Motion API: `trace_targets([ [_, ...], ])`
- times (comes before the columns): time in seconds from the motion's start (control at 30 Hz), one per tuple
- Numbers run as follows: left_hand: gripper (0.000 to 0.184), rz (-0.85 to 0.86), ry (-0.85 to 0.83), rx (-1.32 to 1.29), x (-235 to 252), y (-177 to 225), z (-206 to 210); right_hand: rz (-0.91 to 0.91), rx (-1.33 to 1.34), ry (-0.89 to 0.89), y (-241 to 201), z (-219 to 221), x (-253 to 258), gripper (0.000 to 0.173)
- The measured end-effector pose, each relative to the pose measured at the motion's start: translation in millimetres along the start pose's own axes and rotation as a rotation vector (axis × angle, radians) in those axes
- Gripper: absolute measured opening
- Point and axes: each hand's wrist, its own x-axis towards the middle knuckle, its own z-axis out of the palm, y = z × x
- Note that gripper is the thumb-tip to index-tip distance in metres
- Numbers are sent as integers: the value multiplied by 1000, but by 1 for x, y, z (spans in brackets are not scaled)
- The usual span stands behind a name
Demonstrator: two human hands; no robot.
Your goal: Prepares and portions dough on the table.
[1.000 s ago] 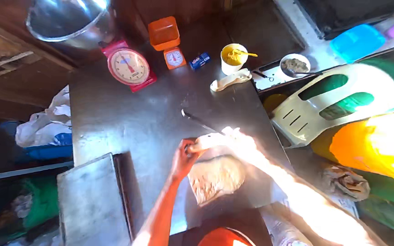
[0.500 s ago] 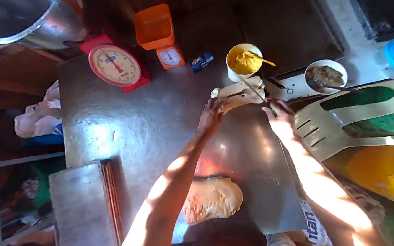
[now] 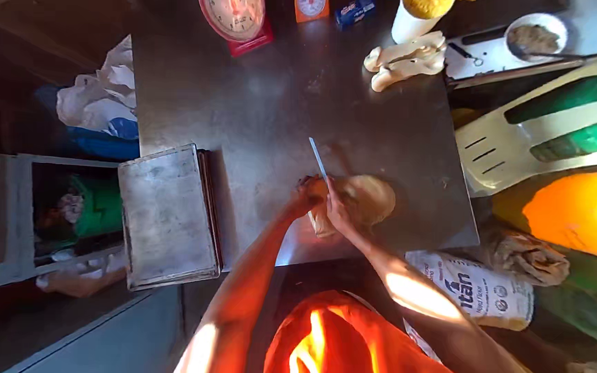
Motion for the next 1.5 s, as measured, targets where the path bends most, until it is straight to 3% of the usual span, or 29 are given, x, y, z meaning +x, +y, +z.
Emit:
trace_targets([
  [0.17, 72, -27, 98, 19, -11, -4, 15, 115, -127, 23, -17, 19, -34, 63],
  [0.3, 57, -40, 37, 22, -40, -18, 24, 164, -198, -54, 11, 66, -133, 54],
  [0.37, 43, -97, 4, -67, -81, -18, 23, 186, -194, -101, 38, 88, -195, 65],
  [0.43, 46, -133, 4, -173, -127, -28, 18, 192, -100, -126, 71, 104, -257, 69],
  [0.53, 53, -95, 120, -192, -170, -50, 15, 49, -23, 137, 101, 120, -292, 55],
  [0.63, 77, -86, 213, -119, -181, -66, 32, -2, 98, 280, 58, 88, -234, 43],
  [0.7, 89, -87, 186, -21, -179, -66, 39, 5, 197, 204, 29, 80, -170, 50],
  [0.8, 63, -145, 166, 31, -177, -57, 43, 14, 302, 40, -15, 87, -102, 49],
  [0.93, 57, -198, 221, -366, -166, -27, 6, -149, 421, 31, -31, 28, -71, 40],
  [1.03, 65, -39, 249, -445, -119, 18, -23, -244, 535, 145, 3, -50, -50, 38],
  [1.1, 59, 33, 228, -413, -61, 60, -42, -248, 509, 235, 33, -114, -22, 34],
  [1.23, 51, 118, 159, -436, 80, 133, -46, -37, 483, 260, 93, -235, 46, 26],
  [1.37, 44, 168, 184, -340, 217, 176, -31, -165, 356, 367, 191, -288, 135, 30],
  [1.5, 42, 228, 280, 48, 318, 173, -14, -73, 215, 427, 256, -295, 223, 28],
])
